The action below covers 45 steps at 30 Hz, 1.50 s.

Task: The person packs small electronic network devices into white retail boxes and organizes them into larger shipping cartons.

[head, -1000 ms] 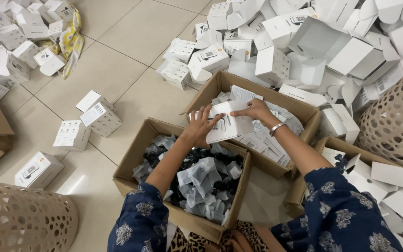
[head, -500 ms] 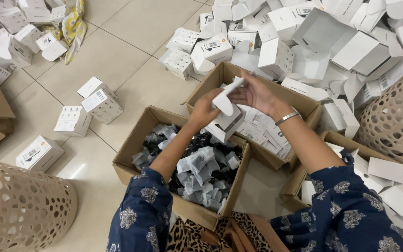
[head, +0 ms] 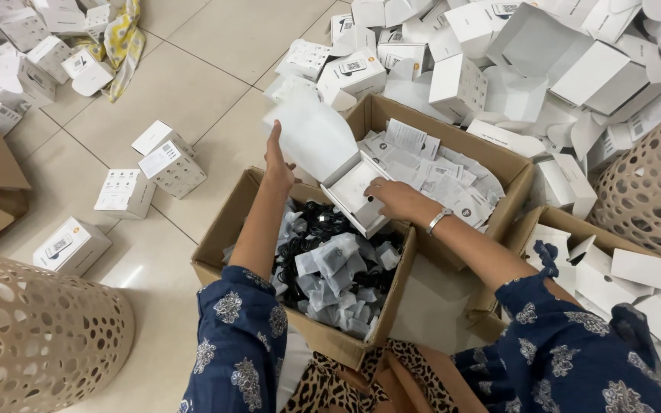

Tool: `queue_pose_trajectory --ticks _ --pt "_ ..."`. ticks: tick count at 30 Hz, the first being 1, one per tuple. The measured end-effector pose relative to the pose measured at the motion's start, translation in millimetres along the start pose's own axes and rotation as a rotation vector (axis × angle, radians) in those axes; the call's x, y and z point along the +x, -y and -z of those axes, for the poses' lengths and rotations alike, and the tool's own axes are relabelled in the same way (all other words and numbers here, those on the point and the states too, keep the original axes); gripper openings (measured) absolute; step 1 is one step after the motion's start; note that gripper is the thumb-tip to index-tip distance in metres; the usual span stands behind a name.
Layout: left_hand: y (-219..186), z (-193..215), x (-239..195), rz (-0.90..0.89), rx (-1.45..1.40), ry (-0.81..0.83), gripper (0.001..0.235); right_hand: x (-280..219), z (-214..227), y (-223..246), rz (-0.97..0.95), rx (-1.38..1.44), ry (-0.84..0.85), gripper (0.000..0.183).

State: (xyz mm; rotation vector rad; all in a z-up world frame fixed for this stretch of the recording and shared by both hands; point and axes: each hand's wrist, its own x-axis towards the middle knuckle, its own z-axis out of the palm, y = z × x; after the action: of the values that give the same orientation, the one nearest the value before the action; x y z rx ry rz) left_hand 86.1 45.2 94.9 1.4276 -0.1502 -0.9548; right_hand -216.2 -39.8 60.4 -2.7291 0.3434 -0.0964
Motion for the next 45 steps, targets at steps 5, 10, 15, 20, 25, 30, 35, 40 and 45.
queue_pose_trajectory --ticks 5,10,15,20,25,30,35,40,45 --pt "64 -23 -13 0.105 0.301 0.096 0.114 0 36 56 -0.099 -0.065 0.063 0.097" --pt "158 -16 26 -0.109 0.281 0.141 0.085 10 13 56 -0.221 -0.186 0.107 0.123" --pt "186 -3 44 -0.183 0.239 0.191 0.052 18 -26 18 -0.086 -0.28 -0.135 0.049" --pt "140 -40 -11 -0.119 0.227 0.192 0.049 -5 35 47 0.065 -0.301 -0.286 0.059" --pt "119 -79 -38 -0.18 0.135 0.344 0.043 -27 81 40 0.053 -0.309 -0.167 0.075" --pt "98 -137 -86 -0.134 0.095 0.418 0.044 -86 133 26 0.073 -0.315 -0.117 0.081" --pt "113 -214 -129 -0.009 0.185 0.47 0.05 -185 183 17 0.02 -0.416 -0.179 0.083" --pt "148 -292 -189 0.022 0.141 0.544 0.046 -283 214 25 -0.132 -0.49 -0.216 0.082" --pt "193 -330 -232 -0.131 0.117 0.569 0.031 -372 212 16 -0.496 -0.345 -0.33 0.073"
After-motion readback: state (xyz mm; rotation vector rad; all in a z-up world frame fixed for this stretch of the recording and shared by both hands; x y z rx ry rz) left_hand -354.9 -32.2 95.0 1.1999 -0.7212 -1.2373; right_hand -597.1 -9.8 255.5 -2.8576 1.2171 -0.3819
